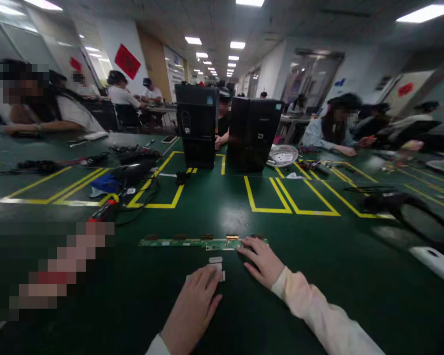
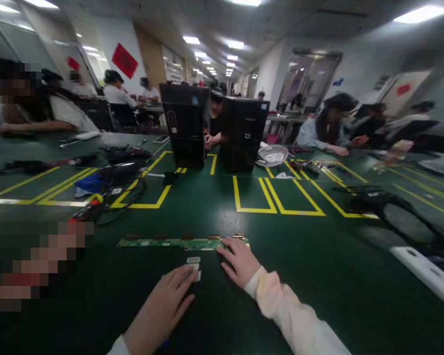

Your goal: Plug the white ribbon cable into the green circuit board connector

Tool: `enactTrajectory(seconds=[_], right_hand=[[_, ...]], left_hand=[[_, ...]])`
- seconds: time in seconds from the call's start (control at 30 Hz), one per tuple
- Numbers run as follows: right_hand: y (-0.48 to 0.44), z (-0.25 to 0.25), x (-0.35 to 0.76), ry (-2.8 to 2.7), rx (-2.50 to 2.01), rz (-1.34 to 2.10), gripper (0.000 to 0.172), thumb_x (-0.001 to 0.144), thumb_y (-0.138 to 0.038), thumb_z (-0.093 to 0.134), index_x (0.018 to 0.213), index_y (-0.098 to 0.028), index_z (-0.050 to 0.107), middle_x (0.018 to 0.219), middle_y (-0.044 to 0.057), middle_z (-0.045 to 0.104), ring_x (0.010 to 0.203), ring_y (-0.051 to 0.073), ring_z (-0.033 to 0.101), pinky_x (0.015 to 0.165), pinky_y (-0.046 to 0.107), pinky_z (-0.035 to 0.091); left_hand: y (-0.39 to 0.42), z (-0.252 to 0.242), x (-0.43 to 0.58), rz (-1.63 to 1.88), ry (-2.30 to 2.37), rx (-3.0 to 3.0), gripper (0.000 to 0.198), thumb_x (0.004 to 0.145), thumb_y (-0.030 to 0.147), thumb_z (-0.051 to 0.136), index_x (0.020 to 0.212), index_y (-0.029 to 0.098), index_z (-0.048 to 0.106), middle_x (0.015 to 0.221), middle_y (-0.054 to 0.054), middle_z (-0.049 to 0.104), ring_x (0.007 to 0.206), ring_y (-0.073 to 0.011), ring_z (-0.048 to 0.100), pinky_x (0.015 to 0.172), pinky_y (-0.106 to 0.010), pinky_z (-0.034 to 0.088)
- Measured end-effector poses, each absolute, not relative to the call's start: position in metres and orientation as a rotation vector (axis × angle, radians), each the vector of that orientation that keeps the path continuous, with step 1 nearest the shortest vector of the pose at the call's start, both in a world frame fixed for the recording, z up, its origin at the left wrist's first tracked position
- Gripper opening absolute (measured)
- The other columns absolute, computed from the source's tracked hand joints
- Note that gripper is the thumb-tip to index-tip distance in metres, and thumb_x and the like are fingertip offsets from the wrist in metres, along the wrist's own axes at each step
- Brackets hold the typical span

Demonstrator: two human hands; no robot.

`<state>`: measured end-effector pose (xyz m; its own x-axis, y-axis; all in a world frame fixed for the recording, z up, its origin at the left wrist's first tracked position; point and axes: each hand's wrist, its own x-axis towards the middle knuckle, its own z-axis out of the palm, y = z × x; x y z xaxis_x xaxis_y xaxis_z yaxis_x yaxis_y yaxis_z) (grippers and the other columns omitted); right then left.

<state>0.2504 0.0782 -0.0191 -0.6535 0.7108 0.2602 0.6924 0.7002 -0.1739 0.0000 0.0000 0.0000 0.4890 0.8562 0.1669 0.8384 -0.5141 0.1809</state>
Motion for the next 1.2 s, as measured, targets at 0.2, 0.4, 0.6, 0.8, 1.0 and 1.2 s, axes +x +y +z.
enactTrajectory(seconds=[0.2,0.4,0.6,0.8,1.0,1.2], right_hand=[[0.078,-0.021,0.251,-2.577,-1.11,0.101,0.039,0.089,-0.027,0.046,0.126,-0.017,0.054,0.133,0.015,0.047,0.127,0.027,0.04,0.104,0.051,0.036],[0.076,-0.018,0.25,-2.573,-1.117,0.11,0.039,0.089,-0.027,0.047,0.126,-0.018,0.053,0.131,0.015,0.048,0.124,0.027,0.042,0.102,0.051,0.038],[0.072,-0.016,0.247,-2.566,-1.136,0.079,0.039,0.089,-0.025,0.047,0.126,-0.018,0.054,0.13,0.015,0.049,0.123,0.026,0.043,0.102,0.05,0.038],[0.071,-0.018,0.248,-2.573,-1.143,0.072,0.04,0.089,-0.026,0.047,0.127,-0.019,0.052,0.133,0.015,0.046,0.126,0.027,0.041,0.103,0.051,0.037],[0.072,-0.021,0.248,-2.559,-1.153,0.072,0.04,0.089,-0.026,0.047,0.128,-0.02,0.052,0.135,0.014,0.045,0.126,0.027,0.04,0.104,0.051,0.036],[0.072,-0.021,0.248,-2.558,-1.154,0.065,0.04,0.088,-0.026,0.047,0.128,-0.02,0.052,0.134,0.013,0.045,0.127,0.026,0.039,0.104,0.05,0.035]], left_hand=[[-0.002,-0.005,0.019,0.4,1.408,2.681,0.049,0.087,0.022,0.054,0.135,0.018,0.043,0.135,-0.01,0.054,0.123,-0.0249,0.051,0.102,-0.044,0.045],[0.002,-0.002,0.038,0.397,1.454,2.717,0.046,0.086,0.024,0.055,0.13,0.012,0.049,0.134,-0.014,0.055,0.125,-0.0276,0.05,0.102,-0.046,0.046],[0.003,-0.013,0.041,0.473,1.539,2.74,0.05,0.086,0.028,0.056,0.132,0.01,0.047,0.135,-0.016,0.054,0.125,-0.0295,0.049,0.099,-0.045,0.048],[0.004,-0.019,0.041,0.516,1.548,2.729,0.051,0.087,0.031,0.054,0.133,0.011,0.045,0.137,-0.016,0.052,0.126,-0.029,0.048,0.099,-0.045,0.048],[0.006,-0.021,0.038,0.526,1.539,2.702,0.051,0.088,0.033,0.052,0.134,0.012,0.044,0.138,-0.015,0.05,0.128,-0.0278,0.046,0.102,-0.045,0.045],[0.007,-0.019,0.037,0.534,1.525,2.697,0.05,0.09,0.035,0.05,0.134,0.013,0.044,0.138,-0.014,0.051,0.127,-0.0273,0.047,0.101,-0.045,0.046]])
